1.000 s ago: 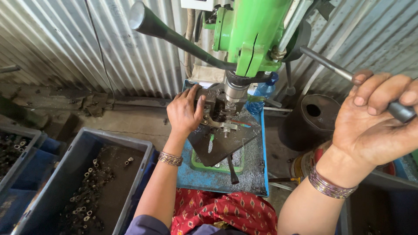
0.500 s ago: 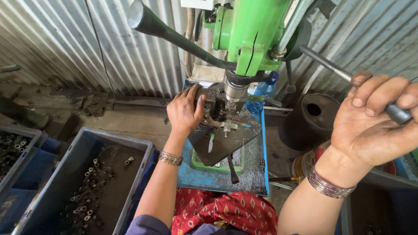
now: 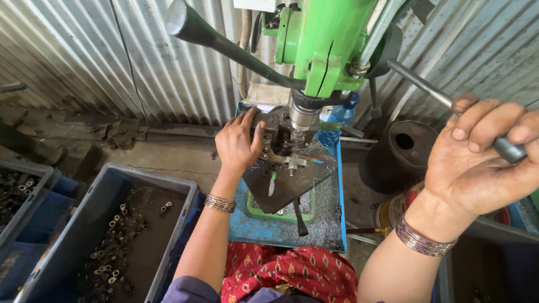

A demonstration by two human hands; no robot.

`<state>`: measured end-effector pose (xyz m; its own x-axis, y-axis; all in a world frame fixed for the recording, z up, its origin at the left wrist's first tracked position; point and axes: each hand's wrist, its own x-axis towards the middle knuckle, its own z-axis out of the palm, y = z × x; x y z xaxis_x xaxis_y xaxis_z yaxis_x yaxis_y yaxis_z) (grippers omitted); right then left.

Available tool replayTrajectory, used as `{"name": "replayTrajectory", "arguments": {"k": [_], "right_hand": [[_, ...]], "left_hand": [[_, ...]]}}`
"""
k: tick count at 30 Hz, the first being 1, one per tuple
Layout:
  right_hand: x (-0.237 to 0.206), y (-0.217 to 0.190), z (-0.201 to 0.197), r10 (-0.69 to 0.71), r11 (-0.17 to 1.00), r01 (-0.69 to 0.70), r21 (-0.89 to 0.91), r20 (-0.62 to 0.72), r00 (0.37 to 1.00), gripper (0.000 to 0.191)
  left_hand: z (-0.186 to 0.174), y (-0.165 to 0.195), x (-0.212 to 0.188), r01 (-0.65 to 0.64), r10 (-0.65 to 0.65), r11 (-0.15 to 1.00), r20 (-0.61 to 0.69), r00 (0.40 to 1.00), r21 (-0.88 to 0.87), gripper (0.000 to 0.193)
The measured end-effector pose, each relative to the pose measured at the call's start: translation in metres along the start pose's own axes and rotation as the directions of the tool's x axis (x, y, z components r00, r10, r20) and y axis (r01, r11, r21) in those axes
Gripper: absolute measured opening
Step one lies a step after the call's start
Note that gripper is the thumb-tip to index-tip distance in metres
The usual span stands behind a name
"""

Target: The person operates a bench drill press, clamping small metal fittings in a vise-like fixture and pulling the drill handle to bore holes through them. They release each drilled part, place it into a collection bin, and load the next workpiece, repeating the drilling cycle.

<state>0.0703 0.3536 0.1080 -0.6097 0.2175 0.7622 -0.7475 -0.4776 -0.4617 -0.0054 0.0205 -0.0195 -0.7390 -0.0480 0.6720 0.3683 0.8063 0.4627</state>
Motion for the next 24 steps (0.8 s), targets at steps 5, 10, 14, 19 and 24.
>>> {"name": "replayTrajectory", "arguments": {"k": [5,10,14,19,24], "right_hand": [[-0.0016,0.0001,-0.0004,0.002,1.000,-0.002,0.003,-0.002,1.000,0.034],[-0.0028,0.0001,-0.0008,0.002,1.000,-0.002,0.000,-0.004,1.000,0.034],[-0.0034,0.0007,-0.0008,0.000,1.000,0.000,0.003,-0.006,1.000,0.033],[-0.0049,0.0005,-0.0005,0.002,1.000,-0.001,0.004,-0.008,1.000,0.033],[-0.0053,0.0005,-0.0009,-0.001,1.000,0.001,0.001,-0.008,1.000,0.033]], "left_hand": [[0.0006,0.0003,-0.0003,0.025,-0.025,1.000,0.028,0.999,-0.001,0.042],[0.0015,0.0000,-0.0007,0.017,-0.017,1.000,0.011,1.000,0.000,0.042],[0.0019,-0.0003,0.0002,0.023,-0.023,1.000,0.019,1.000,-0.003,0.042],[0.0010,-0.0012,-0.0006,0.028,-0.028,1.000,0.024,0.999,0.004,0.043],[0.0015,-0.0008,-0.0006,0.017,-0.017,1.000,0.016,1.000,-0.001,0.043]]}}
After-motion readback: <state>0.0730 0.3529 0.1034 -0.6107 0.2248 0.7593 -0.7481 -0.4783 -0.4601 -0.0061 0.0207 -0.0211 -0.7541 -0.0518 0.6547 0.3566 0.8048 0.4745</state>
